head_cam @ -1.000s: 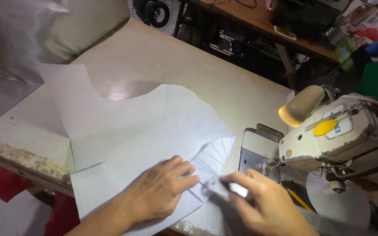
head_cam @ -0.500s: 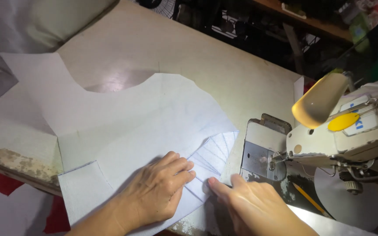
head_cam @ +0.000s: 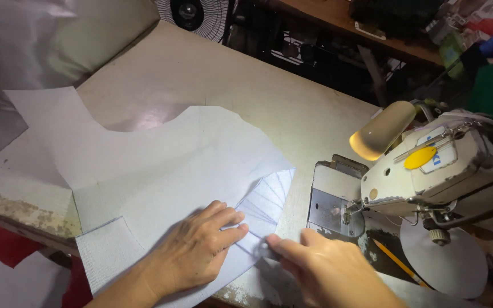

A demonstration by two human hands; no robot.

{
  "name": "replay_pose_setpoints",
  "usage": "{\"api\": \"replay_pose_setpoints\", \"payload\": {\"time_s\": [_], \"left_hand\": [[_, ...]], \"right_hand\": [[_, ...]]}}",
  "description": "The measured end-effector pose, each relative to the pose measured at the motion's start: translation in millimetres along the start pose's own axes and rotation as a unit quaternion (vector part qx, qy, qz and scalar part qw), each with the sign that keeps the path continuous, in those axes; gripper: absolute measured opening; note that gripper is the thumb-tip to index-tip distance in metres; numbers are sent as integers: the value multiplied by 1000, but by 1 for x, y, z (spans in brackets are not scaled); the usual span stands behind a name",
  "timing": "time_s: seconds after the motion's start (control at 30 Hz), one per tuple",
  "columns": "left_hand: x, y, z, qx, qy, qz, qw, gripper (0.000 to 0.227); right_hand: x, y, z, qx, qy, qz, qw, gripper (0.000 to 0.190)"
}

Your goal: Folding and aligning fabric pieces using a metal ruler on a workbench

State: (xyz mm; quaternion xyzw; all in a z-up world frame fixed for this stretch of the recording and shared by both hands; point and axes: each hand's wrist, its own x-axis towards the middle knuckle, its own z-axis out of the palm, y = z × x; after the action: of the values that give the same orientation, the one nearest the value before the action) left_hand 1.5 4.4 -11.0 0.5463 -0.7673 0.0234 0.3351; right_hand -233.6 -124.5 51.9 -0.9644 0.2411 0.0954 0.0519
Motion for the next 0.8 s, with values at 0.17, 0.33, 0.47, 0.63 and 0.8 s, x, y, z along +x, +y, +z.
{"api": "replay_pose_setpoints", "payload": {"time_s": [0.17, 0.33, 0.47, 0.63, 0.8], "left_hand": [[0, -1, 1, 1, -2, -17, 1000, 36], [-2, -4, 3, 2, -17, -13, 1000, 41], [-1, -2, 3, -4, -6, -23, 1000, 34], [6, 3, -8, -68, 14, -53, 996, 23], [7, -11, 0, -174, 44, -131, 975, 24]], "right_hand": [[1, 9, 28, 11, -137, 12, 990, 58], [-22, 48, 32, -20, -171, 55, 984, 45], [-4, 20, 3, 12, 19, -37, 999, 33], [36, -8, 14, 17, 5, 22, 1000, 41], [36, -6, 11, 54, -21, 20, 998, 42]]}}
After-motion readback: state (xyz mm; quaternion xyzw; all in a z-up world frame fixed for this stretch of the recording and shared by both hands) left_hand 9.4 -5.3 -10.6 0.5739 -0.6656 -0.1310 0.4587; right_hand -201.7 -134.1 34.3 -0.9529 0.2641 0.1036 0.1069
